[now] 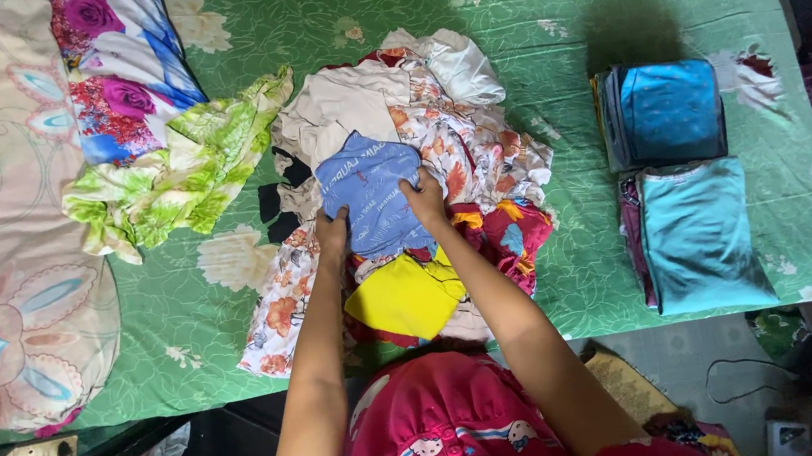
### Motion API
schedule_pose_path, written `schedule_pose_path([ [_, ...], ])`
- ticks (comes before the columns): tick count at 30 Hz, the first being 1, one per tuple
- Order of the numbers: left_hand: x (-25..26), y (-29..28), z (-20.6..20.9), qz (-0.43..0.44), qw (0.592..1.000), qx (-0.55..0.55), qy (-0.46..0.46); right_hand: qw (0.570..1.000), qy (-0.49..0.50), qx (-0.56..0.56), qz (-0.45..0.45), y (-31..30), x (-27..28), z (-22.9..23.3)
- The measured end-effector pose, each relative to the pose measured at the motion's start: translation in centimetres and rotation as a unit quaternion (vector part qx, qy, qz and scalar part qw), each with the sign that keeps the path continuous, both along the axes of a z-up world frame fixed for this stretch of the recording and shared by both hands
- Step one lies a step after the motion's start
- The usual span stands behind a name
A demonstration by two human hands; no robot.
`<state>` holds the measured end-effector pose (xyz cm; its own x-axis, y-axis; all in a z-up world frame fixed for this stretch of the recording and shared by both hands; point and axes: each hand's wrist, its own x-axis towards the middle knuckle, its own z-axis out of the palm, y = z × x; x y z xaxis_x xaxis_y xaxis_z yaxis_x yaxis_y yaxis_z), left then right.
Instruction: Folding laundry on a bed and organizing it into neat stacks.
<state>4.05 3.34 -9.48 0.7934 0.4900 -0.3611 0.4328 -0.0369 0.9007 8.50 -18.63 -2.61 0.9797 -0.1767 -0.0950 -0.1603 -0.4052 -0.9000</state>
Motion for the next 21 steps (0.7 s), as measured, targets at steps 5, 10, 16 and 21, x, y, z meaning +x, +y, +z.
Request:
schedule_pose_path([
  [5, 0.0, 1.0, 1.2, 0.023, 0.985, -0.168, 0.021, 0.986, 0.099, 0.126, -0.048, -1.1, 1.6, -4.4],
  [10, -0.2, 1.9, 0.3, -0.075, 0.979, -0.187, 0.033, 0.957, 0.278, 0.046, -0.066, -1.8, 2.3, -4.9],
  [16, -0.2, 2.0, 1.0, -0.071, 0.990, -0.117, -0.029, 0.959, 0.260, 0.114, -0.007, -1.3, 2.2, -5.9],
  [21, 0.3, 0.8, 5.4, -0.016, 0.994, -0.093, -0.061, 0.978, 0.048, 0.198, 0.041, 0.1, 1.4, -2.0],
])
